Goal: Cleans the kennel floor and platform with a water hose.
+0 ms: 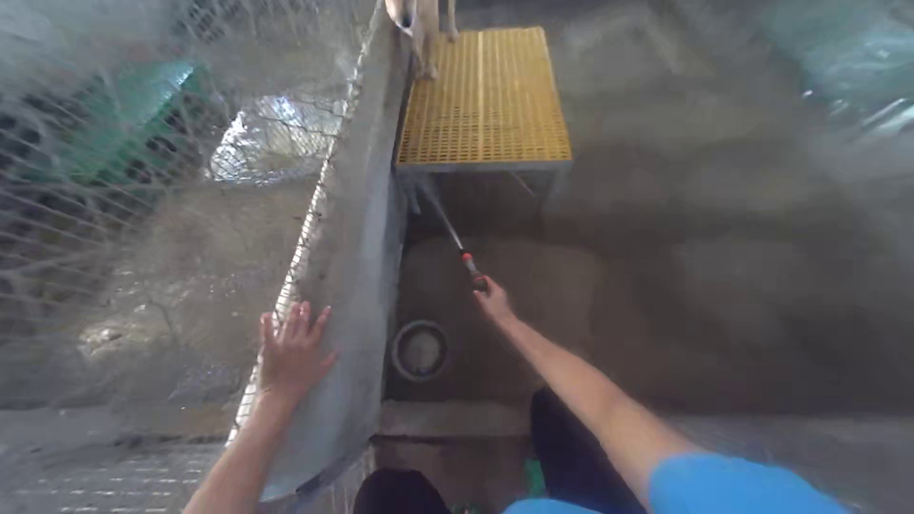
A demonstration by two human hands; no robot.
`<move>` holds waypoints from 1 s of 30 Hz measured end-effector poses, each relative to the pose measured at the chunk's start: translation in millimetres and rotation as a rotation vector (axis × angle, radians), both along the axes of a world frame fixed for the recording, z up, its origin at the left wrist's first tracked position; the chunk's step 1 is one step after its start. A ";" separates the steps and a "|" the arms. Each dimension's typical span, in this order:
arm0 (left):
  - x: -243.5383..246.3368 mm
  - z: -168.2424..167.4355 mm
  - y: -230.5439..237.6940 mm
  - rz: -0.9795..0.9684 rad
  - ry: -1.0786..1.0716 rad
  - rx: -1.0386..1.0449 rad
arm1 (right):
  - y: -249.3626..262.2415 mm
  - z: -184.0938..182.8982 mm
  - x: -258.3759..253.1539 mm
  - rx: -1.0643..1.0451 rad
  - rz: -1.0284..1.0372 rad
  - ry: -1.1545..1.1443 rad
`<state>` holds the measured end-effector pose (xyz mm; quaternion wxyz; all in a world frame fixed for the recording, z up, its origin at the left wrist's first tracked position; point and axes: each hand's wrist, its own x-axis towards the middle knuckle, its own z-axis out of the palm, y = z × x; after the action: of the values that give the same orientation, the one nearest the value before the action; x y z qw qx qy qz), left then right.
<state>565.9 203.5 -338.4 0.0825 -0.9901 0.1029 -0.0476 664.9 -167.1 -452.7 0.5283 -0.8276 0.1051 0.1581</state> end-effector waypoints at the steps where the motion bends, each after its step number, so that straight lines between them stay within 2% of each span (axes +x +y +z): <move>1: 1.2 -3.6 1.6 -0.020 -0.032 0.017 | -3.1 -15.2 3.0 0.005 0.013 -0.009; 5: 3.8 -8.8 -2.6 0.025 -0.031 0.117 | -0.9 -50.2 12.3 0.020 0.059 -0.016; 8: 7.1 -13.6 -4.8 0.055 -0.044 0.155 | 3.3 -57.0 20.3 0.036 0.001 0.022; 12: 7.0 -15.8 -8.1 0.057 -0.081 0.171 | -5.2 -55.7 31.4 0.088 -0.167 0.139; 17: 8.1 -18.6 -9.9 0.023 -0.155 0.215 | -23.6 -75.1 42.8 0.386 -0.466 0.115; 21: 9.5 -20.3 -7.5 0.000 -0.192 0.204 | -29.6 -88.1 36.9 0.411 -0.571 0.104; 26: 9.4 -24.6 -2.6 0.018 -0.177 0.206 | -29.2 -98.8 40.6 0.360 -0.609 0.067; 30: 8.8 -27.9 3.2 -0.010 -0.199 0.192 | -28.2 -80.5 34.7 0.396 -0.536 0.101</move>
<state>574.7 206.7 -366.3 0.1865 -0.9675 0.1033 -0.1358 699.6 -195.4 -533.2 0.6957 -0.6428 0.3124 0.0716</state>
